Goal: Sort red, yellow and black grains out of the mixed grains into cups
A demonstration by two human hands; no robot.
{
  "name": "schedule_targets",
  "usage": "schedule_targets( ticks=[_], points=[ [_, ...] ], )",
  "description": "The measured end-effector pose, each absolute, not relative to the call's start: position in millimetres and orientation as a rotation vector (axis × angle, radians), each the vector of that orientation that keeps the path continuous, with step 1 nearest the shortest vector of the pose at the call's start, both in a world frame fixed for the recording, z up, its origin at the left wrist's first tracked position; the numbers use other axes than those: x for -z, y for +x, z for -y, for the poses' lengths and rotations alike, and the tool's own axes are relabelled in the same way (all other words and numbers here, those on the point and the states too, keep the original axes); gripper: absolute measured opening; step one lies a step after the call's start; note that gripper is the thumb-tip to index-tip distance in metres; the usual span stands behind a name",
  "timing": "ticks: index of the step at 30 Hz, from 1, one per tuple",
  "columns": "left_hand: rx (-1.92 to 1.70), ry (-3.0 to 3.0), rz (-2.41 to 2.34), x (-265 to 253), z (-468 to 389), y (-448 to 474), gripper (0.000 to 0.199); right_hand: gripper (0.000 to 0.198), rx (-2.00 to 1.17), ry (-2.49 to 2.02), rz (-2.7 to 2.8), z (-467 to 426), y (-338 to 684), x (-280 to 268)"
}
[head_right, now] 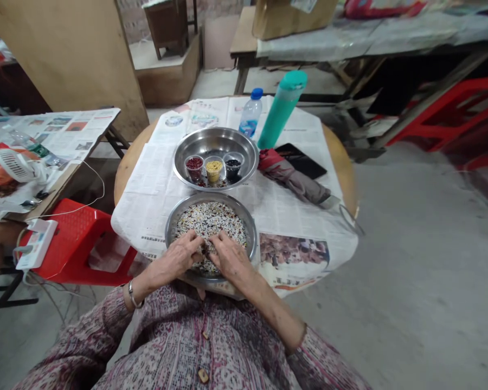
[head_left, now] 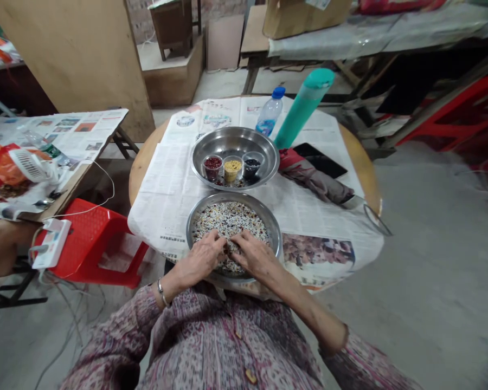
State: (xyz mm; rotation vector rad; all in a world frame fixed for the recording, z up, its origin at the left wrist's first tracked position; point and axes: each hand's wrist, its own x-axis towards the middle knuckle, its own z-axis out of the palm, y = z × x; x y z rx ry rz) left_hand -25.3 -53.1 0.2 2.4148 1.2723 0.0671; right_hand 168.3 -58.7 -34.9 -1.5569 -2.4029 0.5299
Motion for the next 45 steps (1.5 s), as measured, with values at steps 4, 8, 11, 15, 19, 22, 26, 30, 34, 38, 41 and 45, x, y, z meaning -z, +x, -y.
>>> schedule_targets(
  ticks=[4, 8, 11, 15, 19, 22, 26, 30, 34, 38, 41, 45],
  points=[
    [-0.066, 2.408, -1.382, 4, 28, -7, 0.022, 0.032, -0.54, -1.683, 2.386, 30, 155, 28],
    [-0.131, 2.476, -1.505, -5, -4, 0, 0.024, 0.032, -0.357, -1.771, 2.315, 4, 157, 13],
    [-0.126, 2.487, -1.569, -10, -14, -3, 0.068, 0.035, -0.272, -1.852, 2.298, -3, 160, 6],
    [-0.067, 2.445, -1.505, 0, -17, -3, 0.059, 0.036, -0.398, -1.839, 2.325, -5, 160, 11],
    [-0.14, 2.429, -1.286, 13, -11, -4, 0.025, 0.027, -0.54, -1.701, 2.372, 0, 162, 23],
    [-0.095, 2.417, -1.173, 14, 3, -9, 0.018, 0.022, -0.627, -1.576, 2.434, 15, 169, 28],
    [-0.131, 2.448, -1.022, 1, 33, -20, 0.012, 0.016, -0.679, -1.33, 2.482, 45, 183, 22],
    [-0.133, 2.433, -0.955, -16, 56, -27, 0.009, 0.011, -0.641, -1.221, 2.515, 68, 195, 15],
    [-0.033, 2.446, -0.955, -14, 59, -30, 0.012, 0.015, -0.614, -1.193, 2.569, 67, 192, 22],
    [-0.005, 2.542, -1.172, 0, 36, -23, 0.022, 0.022, -0.447, -1.38, 2.492, 45, 183, 28],
    [-0.076, 2.585, -1.325, 4, 14, -18, 0.028, 0.025, -0.294, -1.638, 2.398, 28, 182, 22],
    [-0.171, 2.571, -1.552, 0, 5, -23, 0.027, 0.026, -0.202, -1.865, 2.301, 21, 181, 16]
  ],
)
